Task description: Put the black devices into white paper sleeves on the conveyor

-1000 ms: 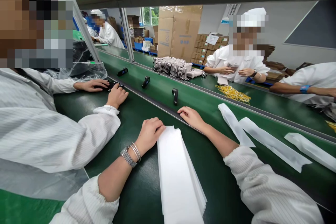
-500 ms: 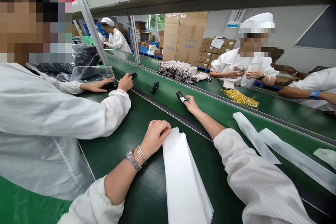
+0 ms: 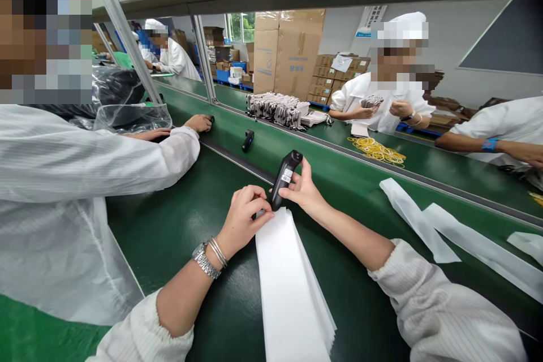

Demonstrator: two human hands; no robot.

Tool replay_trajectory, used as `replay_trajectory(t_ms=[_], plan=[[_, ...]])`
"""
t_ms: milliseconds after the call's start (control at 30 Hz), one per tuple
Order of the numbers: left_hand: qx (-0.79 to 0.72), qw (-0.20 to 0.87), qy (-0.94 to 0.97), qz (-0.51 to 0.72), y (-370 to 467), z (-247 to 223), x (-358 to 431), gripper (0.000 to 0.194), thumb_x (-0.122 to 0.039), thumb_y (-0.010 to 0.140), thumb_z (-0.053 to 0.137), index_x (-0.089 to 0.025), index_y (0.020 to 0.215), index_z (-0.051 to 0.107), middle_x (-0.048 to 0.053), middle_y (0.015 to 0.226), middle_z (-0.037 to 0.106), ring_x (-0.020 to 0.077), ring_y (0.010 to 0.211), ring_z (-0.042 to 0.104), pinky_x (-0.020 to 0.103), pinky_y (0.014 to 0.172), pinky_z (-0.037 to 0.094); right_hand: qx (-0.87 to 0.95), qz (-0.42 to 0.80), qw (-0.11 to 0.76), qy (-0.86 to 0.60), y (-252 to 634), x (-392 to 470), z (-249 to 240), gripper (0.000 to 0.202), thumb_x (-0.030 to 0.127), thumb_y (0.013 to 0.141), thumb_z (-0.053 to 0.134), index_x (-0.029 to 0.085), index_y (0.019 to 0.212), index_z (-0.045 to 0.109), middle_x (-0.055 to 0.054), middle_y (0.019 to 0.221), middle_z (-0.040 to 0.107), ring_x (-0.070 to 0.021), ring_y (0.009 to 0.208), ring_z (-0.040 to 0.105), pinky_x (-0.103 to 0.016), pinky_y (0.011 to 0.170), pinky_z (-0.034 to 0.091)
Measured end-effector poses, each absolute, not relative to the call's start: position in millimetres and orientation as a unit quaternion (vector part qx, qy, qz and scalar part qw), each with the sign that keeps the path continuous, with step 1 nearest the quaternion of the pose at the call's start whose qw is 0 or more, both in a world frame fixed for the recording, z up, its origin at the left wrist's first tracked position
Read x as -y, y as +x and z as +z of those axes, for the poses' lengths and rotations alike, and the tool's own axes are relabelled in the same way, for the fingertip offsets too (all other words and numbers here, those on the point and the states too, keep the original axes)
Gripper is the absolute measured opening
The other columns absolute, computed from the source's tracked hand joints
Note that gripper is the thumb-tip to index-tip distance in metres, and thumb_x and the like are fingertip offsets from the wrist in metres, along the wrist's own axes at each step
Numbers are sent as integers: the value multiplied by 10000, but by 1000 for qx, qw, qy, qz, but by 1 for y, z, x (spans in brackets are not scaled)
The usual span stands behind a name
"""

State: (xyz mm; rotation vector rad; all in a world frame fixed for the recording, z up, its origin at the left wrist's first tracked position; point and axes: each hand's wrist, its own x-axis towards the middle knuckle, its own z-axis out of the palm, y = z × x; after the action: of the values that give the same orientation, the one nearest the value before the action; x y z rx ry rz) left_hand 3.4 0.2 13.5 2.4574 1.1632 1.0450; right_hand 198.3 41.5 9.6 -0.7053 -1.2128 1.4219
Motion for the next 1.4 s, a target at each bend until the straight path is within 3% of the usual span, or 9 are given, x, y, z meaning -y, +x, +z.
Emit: replay_trajectory(t_ms=[167, 367, 567, 700, 900, 1033, 1133, 1233, 1400], plan=[[-385, 122, 836, 372, 4, 18, 4, 116, -288, 854, 623, -210, 769, 626, 51, 1037, 553, 210, 1005, 522, 387, 935, 400, 547, 580, 528, -291, 188, -36, -1, 1052, 314, 650, 821, 418, 1405, 96, -1, 1080, 563, -143, 810, 636, -332, 753, 551], [-397, 150, 779, 461, 4, 21, 7, 122, -254, 893, 541, -192, 793, 571, 67, 1028, 502, 198, 999, 515, 362, 909, 454, 682, 498, 447, -296, 179, -17, 3, 333, 512, 908, 509, 247, 1092, 595, -62, 1133, 569, -198, 1065, 550, -349, 900, 471], [-420, 206, 739, 485, 5, 17, 2, 161, -275, 916, 503, -191, 784, 543, 51, 986, 516, 181, 978, 530, 334, 898, 468, 652, 591, 371, -297, 169, -1, 3, 381, 564, 789, 653, 207, 772, 523, 20, 707, 556, -157, 708, 575, -307, 687, 491], [-433, 222, 727, 484, 3, 15, -5, 206, -282, 934, 478, -190, 763, 546, 38, 951, 540, 161, 936, 547, 304, 879, 463, 565, 626, 445, -302, 177, -5, 26, 346, 559, 854, 574, 222, 827, 499, 15, 680, 585, -151, 634, 582, -291, 622, 488], [-451, 221, 761, 411, 2, 11, -11, 206, -295, 913, 500, -187, 753, 571, 34, 904, 548, 156, 849, 554, 288, 781, 466, 566, 376, 631, -374, 235, -43, 67, 265, 478, 919, 492, 246, 800, 444, 52, 599, 410, -118, 541, 458, -252, 597, 430], [-484, 224, 787, 310, 1, 10, -9, 197, -366, 847, 590, -193, 754, 596, 13, 863, 551, 147, 732, 546, 294, 686, 447, 633, 102, 540, -545, 285, -72, 55, 230, 390, 949, 410, 231, 828, 524, 0, 674, 521, -167, 642, 520, -298, 669, 429], [-484, 216, 808, 258, -1, 10, -8, 158, -334, 785, 655, -194, 750, 594, -5, 846, 561, 143, 709, 541, 309, 722, 433, 663, -38, 423, -616, 303, -86, 32, 148, 264, 895, 454, 211, 952, 581, -70, 919, 629, -241, 891, 577, -363, 812, 426], [-463, 216, 819, 263, -1, 9, -8, 128, -248, 831, 583, -185, 720, 570, -9, 812, 565, 138, 717, 537, 290, 717, 412, 716, -35, 369, -591, 295, -94, 12, 317, 187, 835, 499, 184, 1148, 550, -110, 1078, 620, -262, 1029, 561, -382, 890, 420], [-447, 189, 833, 266, 2, 6, -10, 203, -249, 913, 489, -180, 739, 566, 3, 818, 583, 151, 786, 552, 302, 765, 388, 785, 67, 291, -542, 243, -110, -1, 464, 226, 878, 482, 238, 1341, 440, -82, 1095, 618, -232, 1035, 575, -340, 844, 454]])
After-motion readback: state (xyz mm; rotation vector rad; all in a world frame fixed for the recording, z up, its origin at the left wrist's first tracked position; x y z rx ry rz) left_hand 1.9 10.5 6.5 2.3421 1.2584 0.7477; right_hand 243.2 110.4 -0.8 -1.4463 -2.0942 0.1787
